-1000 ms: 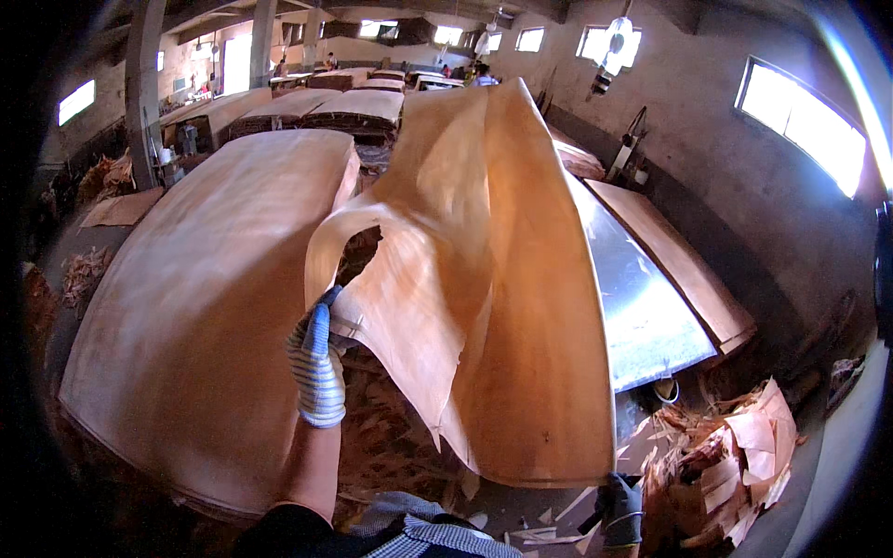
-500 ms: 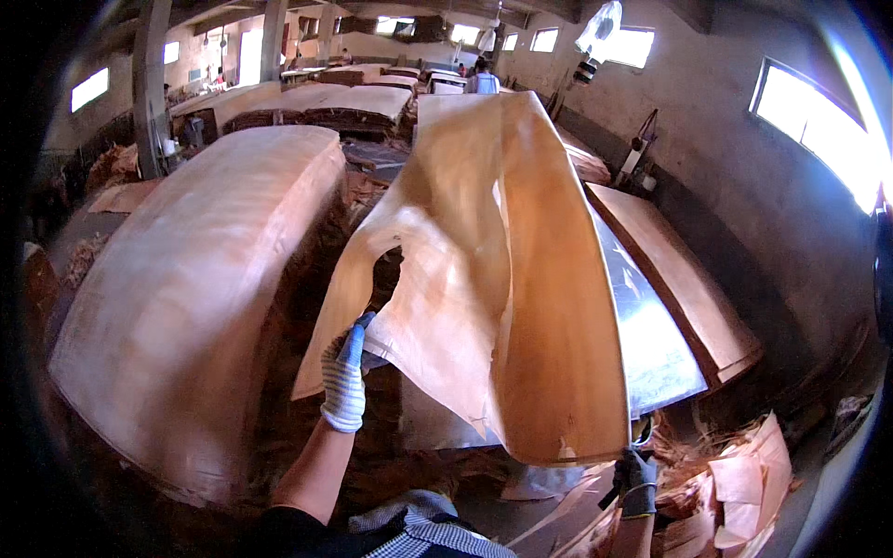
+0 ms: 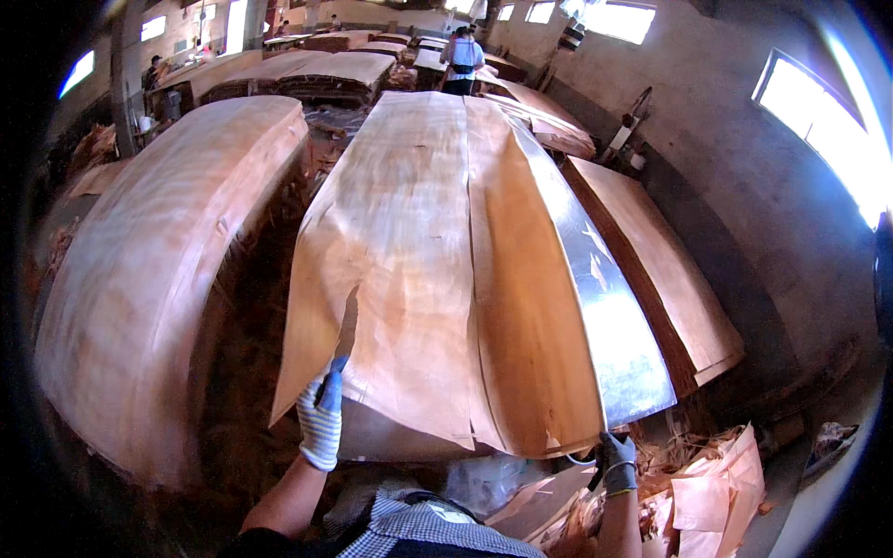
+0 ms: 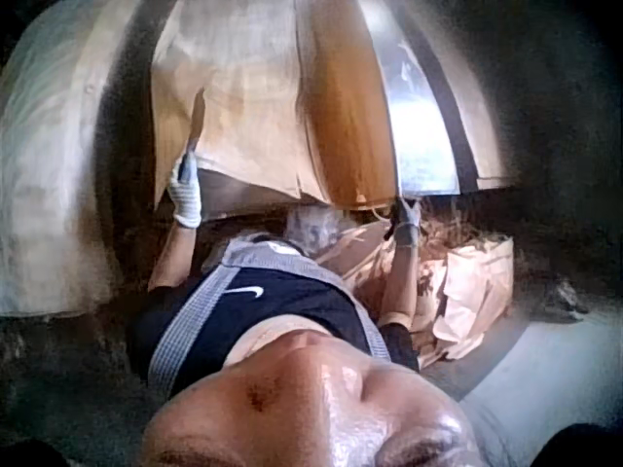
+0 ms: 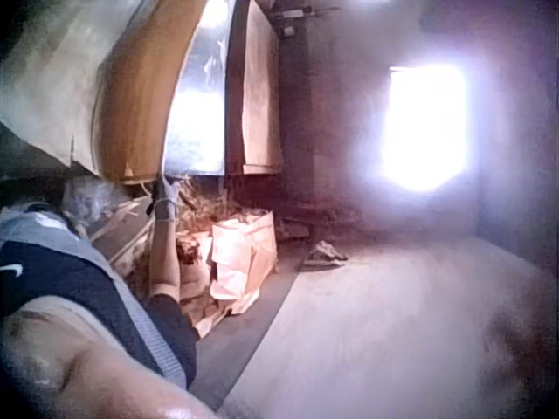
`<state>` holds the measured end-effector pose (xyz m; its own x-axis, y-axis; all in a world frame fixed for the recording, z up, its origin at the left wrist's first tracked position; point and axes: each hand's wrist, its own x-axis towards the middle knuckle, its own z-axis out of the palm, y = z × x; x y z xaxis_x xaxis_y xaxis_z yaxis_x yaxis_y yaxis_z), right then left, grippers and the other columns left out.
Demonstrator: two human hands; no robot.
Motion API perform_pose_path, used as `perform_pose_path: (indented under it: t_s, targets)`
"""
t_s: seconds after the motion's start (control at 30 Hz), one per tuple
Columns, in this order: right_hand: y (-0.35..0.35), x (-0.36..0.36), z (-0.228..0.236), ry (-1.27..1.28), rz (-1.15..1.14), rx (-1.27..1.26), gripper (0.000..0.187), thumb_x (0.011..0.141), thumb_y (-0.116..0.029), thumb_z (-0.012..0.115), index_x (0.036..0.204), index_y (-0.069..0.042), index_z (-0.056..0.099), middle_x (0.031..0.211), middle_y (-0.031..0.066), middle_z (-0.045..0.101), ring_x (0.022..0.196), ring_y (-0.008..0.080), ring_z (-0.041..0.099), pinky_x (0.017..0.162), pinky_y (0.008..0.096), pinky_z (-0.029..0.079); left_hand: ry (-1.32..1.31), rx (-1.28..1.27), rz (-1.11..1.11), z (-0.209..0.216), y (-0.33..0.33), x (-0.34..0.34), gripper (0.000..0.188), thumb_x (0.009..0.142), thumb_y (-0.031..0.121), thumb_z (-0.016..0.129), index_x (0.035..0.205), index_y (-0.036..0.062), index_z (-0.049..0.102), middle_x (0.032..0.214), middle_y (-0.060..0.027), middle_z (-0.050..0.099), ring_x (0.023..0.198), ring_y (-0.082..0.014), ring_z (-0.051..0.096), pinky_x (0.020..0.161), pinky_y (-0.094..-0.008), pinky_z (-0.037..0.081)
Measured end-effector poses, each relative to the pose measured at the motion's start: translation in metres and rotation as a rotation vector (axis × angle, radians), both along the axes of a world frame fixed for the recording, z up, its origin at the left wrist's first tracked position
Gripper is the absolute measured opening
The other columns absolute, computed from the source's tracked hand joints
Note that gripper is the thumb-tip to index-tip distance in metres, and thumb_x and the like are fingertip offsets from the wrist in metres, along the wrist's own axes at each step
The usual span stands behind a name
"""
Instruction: The person trims and patches thin wood veneer sheets on a curved mold using a utility knife and adhesive tape, then stacks the processed sheets.
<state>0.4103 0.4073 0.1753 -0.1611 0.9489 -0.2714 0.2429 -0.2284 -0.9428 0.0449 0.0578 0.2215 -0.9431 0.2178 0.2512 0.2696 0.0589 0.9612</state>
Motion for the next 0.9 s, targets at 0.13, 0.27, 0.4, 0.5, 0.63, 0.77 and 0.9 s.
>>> perform_pose_path:
  t_s: [0.13,0.27,0.4,0.5,0.63,0.77,0.9]
  targets:
    - [0.065,0.004,-0.022,0.092,-0.062,-0.122,0.015,0.073,-0.010,0.065,0.069,-0.007,0.051,0.052,0.0036,0.050,0.036,0.0168,0.046,0.031,0.0267,0.035,-0.185,0.073,0.079,-0.037,0.016,0.037,0.026,0.086,0.023,0.053,0.102,0.0046,0.062,0.100,-0.0070,0.062,0.088,-0.0163,0.057,0.076,-0.0325,0.047]
    - [0.134,0.041,-0.061,0.136,0.011,-0.147,0.018,0.072,-0.010,0.065,0.079,-0.010,0.049,0.053,0.0035,0.049,0.037,0.0167,0.045,0.031,0.0283,0.036,-0.738,0.403,0.196,-0.093,0.042,0.074,0.026,0.078,0.028,0.062,0.099,0.0122,0.061,0.095,-0.0053,0.059,0.082,-0.0231,0.058,0.066,-0.0407,0.052]
    - [0.165,0.074,-0.093,0.139,0.010,-0.002,0.024,0.069,-0.009,0.067,0.083,-0.011,0.047,0.057,0.0033,0.050,0.037,0.0151,0.044,0.031,0.0278,0.036,-1.008,0.634,0.292,-0.180,0.032,0.095,0.034,0.078,0.027,0.060,0.108,0.0158,0.049,0.106,-0.0080,0.053,0.092,-0.0304,0.054,0.074,-0.0500,0.047]
    - [0.177,0.092,-0.100,0.076,0.033,-0.061,0.014,0.070,-0.008,0.064,0.074,-0.007,0.051,0.049,0.0038,0.048,0.033,0.0164,0.044,0.030,0.0292,0.038,-1.056,0.645,0.257,-0.206,0.032,0.110,0.034,0.081,0.027,0.057,0.111,0.0159,0.047,0.111,-0.0094,0.051,0.099,-0.0308,0.050,0.081,-0.0508,0.044]
    - [0.196,0.071,-0.077,-0.015,0.122,-0.103,0.017,0.072,-0.017,0.064,0.072,-0.006,0.051,0.049,0.0069,0.050,0.034,0.0187,0.045,0.031,0.0304,0.038,-1.087,0.636,0.247,-0.223,0.058,0.101,0.036,0.083,0.028,0.054,0.115,0.0140,0.044,0.114,-0.0110,0.048,0.104,-0.0302,0.047,0.086,-0.0488,0.042]
    - [0.206,0.036,-0.055,-0.042,0.181,-0.051,0.018,0.072,-0.019,0.064,0.068,-0.005,0.053,0.051,0.0101,0.053,0.035,0.0190,0.047,0.031,0.0301,0.037,-1.138,0.616,0.250,-0.241,0.077,0.081,0.038,0.083,0.027,0.053,0.117,0.0142,0.042,0.116,-0.0133,0.045,0.106,-0.0319,0.045,0.086,-0.0509,0.042]
    - [0.224,0.066,-0.082,-0.146,0.175,0.160,0.018,0.070,-0.014,0.066,0.063,-0.006,0.052,0.051,0.0078,0.052,0.036,0.0174,0.048,0.032,0.0314,0.038,-1.150,0.645,0.161,-0.262,0.068,0.101,0.035,0.084,0.025,0.051,0.115,0.0123,0.041,0.109,-0.0134,0.047,0.098,-0.0333,0.048,0.082,-0.0503,0.045]
